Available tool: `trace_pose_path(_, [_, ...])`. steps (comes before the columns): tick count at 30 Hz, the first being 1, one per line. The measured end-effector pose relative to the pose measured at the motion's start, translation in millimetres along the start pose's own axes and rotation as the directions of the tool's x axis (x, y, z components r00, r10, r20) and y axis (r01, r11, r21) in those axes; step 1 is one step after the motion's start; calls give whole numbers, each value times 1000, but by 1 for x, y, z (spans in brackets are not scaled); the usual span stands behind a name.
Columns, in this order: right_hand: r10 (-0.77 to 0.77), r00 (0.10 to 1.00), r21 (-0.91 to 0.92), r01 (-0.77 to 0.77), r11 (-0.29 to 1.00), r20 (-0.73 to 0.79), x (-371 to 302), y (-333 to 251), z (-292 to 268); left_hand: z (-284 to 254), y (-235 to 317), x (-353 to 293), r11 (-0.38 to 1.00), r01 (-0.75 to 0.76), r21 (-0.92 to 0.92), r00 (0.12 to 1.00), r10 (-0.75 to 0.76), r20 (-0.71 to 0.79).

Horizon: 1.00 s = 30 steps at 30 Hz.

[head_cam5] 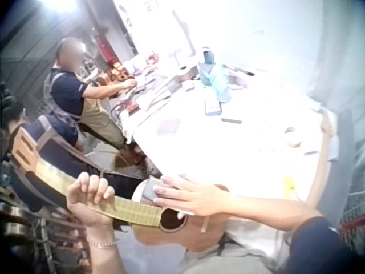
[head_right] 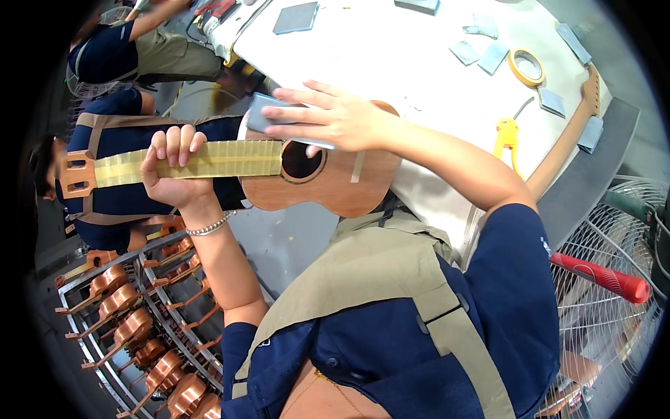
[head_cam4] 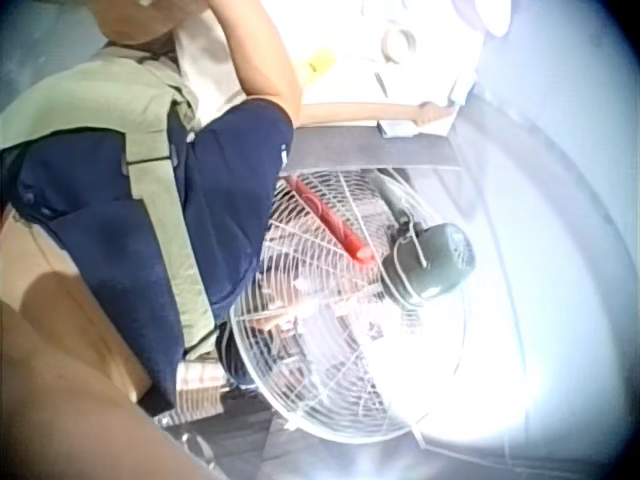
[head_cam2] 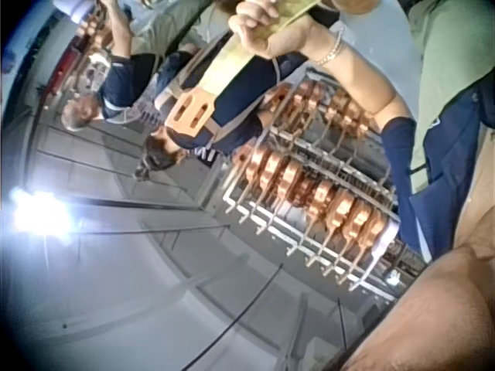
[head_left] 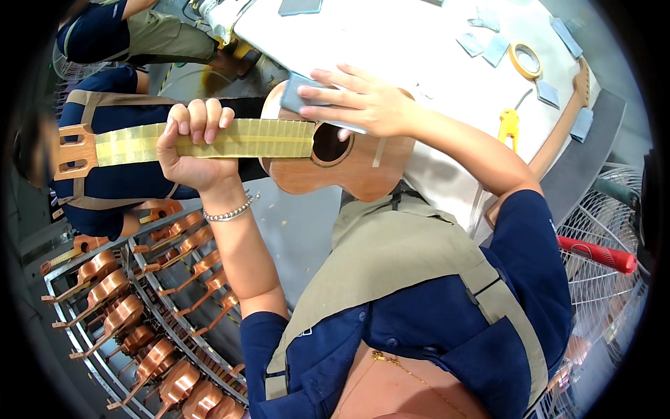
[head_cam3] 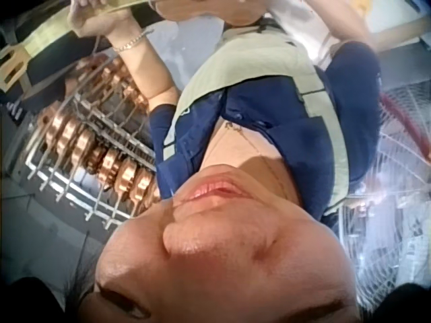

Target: The person sands the body and neck of a wooden guitar using a sanding block. They rotate the guitar to access different surfaces and continue sanding the soundhole area and neck. The guitar remains in hand throughout the process.

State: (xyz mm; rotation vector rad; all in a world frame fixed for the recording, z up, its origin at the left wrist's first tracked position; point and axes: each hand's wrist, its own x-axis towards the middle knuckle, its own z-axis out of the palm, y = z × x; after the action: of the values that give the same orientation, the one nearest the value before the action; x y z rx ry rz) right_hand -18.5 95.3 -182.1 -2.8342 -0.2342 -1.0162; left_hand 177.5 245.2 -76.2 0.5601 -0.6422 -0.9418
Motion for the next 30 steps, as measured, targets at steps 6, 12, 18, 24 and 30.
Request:
trace_pose_path(6, [-54, 997, 33, 52, 998, 48, 11, 10, -3, -3, -1, 1, 1000, -9, 2, 1000, 9, 23])
trace_pose_path(12, [-3, 996, 18, 1, 1000, 93, -5, 5, 1, -7, 0, -3, 1000, -2, -9, 999, 2, 38])
trace_pose_path(18, [230, 971, 83, -236, 968, 71, 13, -28, 18, -6, -2, -9, 999, -51, -5, 999, 51, -15])
trace_pose_path(24, [623, 766, -28, -627, 778, 159, -23, -32, 30, -12, 3, -35, 987, -156, -45, 979, 148, -138])
trace_pose_path(30, [641, 754, 78, -654, 752, 141, -6, -69, 8, -9, -20, -65, 933, -359, -39, 895, 332, -298])
